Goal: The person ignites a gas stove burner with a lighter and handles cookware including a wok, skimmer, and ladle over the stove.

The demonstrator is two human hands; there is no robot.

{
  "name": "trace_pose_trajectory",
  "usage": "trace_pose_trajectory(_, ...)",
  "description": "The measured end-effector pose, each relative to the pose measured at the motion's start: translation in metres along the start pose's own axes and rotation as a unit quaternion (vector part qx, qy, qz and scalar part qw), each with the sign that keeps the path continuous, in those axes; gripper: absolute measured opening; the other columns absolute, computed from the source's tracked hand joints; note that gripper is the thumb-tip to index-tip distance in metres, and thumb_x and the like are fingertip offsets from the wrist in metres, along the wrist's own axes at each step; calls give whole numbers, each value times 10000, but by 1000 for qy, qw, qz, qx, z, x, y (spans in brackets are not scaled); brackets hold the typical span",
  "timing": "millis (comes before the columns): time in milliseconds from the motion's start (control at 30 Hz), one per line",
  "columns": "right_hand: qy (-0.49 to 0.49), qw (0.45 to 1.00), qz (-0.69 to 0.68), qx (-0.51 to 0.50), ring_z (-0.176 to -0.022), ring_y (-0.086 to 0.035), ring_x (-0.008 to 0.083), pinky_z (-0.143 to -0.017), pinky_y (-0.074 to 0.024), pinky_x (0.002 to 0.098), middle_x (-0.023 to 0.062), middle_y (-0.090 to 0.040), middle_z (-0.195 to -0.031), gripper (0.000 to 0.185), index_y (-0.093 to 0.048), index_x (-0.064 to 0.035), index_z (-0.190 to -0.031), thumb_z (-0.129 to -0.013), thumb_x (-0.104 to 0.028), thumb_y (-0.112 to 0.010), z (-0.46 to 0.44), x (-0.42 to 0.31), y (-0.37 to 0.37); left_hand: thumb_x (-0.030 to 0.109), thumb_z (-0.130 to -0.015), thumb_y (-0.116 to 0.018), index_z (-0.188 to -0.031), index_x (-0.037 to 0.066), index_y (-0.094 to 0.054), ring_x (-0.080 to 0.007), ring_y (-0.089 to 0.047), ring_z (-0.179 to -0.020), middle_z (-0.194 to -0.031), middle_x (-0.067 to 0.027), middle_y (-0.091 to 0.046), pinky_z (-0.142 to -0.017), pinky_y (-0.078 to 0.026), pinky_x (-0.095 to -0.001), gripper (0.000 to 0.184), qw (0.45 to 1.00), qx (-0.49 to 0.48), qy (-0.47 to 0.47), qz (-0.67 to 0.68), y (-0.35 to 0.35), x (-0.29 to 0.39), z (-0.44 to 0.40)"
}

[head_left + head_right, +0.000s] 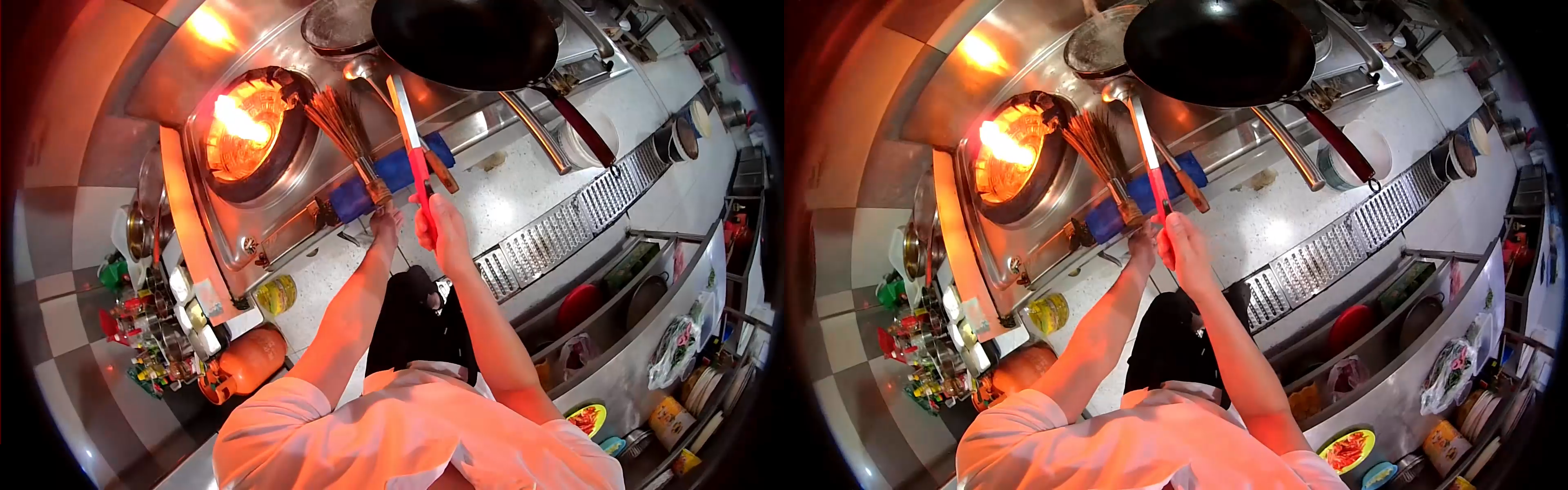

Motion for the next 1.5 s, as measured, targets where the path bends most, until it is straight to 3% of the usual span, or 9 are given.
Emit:
trace_pose_trajectory(67,4,1000,18,8,-497,-400,46,-443,-299,210,-33,-459,-637,416,-538,-6,-1116,-1006,-399,-458,-2,16,11,411,-846,-713,-1203,105,-457,-296,-606,-1010,-1161,-141,-559,-919,-501,-442,535,994,-79,-62,50,-14,4,1)
trace_pose_trajectory(367,24,998,62,-13,-469,-367,42,-421,-279,215,-44,-439,-615,253,-561,-50,-1025,-1000,-296,-509,-20,79,47,322,-894,-670,-1076,81,-514,-260,-622,-972,-1091,-115,-579,-904,-499,-412,341,996,14,-42,81,-18,1,20)
trace_pose_trajectory(500,28,998,53,-15,-466,-365,40,-426,-281,216,-49,-428,-604,237,-565,-60,-1028,-998,-289,-511,-25,75,53,230,-909,-643,-951,98,-540,-224,-633,-737,-899,-69,-611,-776,-540,-405,172,983,-32,-178,28,-58,22,28)
trace_pose_trajectory(600,38,997,72,-16,-468,-369,42,-426,-283,218,-49,-426,-604,236,-566,-60,-1027,-997,-288,-515,-22,67,56,184,-906,-636,-893,102,-520,-195,-611,-625,-757,-51,-615,-635,-557,-383,142,964,-81,-195,160,-68,1,-34)
trace_pose_trajectory(833,31,995,92,-21,-456,-381,50,-419,-299,221,-42,-429,-591,222,-552,-57,-1019,-996,-275,-517,-15,63,63,240,-939,-558,-854,71,-500,-184,-524,-482,-627,-44,-518,-425,-472,-308,198,986,58,-92,124,-76,11,-18)
trace_pose_trajectory(1000,10,998,64,-24,-456,-359,37,-412,-281,222,-43,-418,-591,244,-535,-36,-1018,-1004,-277,-499,0,42,54,326,-920,-609,-818,57,-547,-177,-554,-546,-633,-33,-534,-510,-510,-314,294,984,-4,-156,90,-68,11,38)
trace_pose_trajectory(1067,12,997,77,-30,-456,-354,36,-411,-276,221,-45,-415,-592,255,-534,-34,-1023,-1003,-286,-502,6,30,49,350,-915,-629,-807,61,-557,-165,-569,-582,-634,-30,-542,-574,-531,-308,316,994,-4,29,-108,-64,14,96)
trace_pose_trajectory(1133,11,995,94,-32,-457,-348,35,-411,-271,220,-46,-412,-593,265,-532,-33,-1028,-1002,-295,-504,20,12,42,367,-910,-642,-834,50,-559,-165,-573,-588,-665,-37,-553,-596,-532,-309,336,998,-49,28,25,-49,-7,119)
trace_pose_trajectory(1500,-60,992,71,-84,-452,-356,52,-410,-270,219,-42,-404,-590,338,-539,-43,-1036,-1002,-374,-479,66,-46,-17,278,-936,-617,-988,34,-571,-163,-623,-720,-846,-56,-604,-689,-556,-315,254,988,-120,-57,84,-22,120,284)
Point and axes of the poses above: each hand's wrist, its own z-axis away from the middle knuckle, its own y-axis out of the back of the hand, x = y × z, the point moved 5 cm from there along -z, towards the middle knuckle
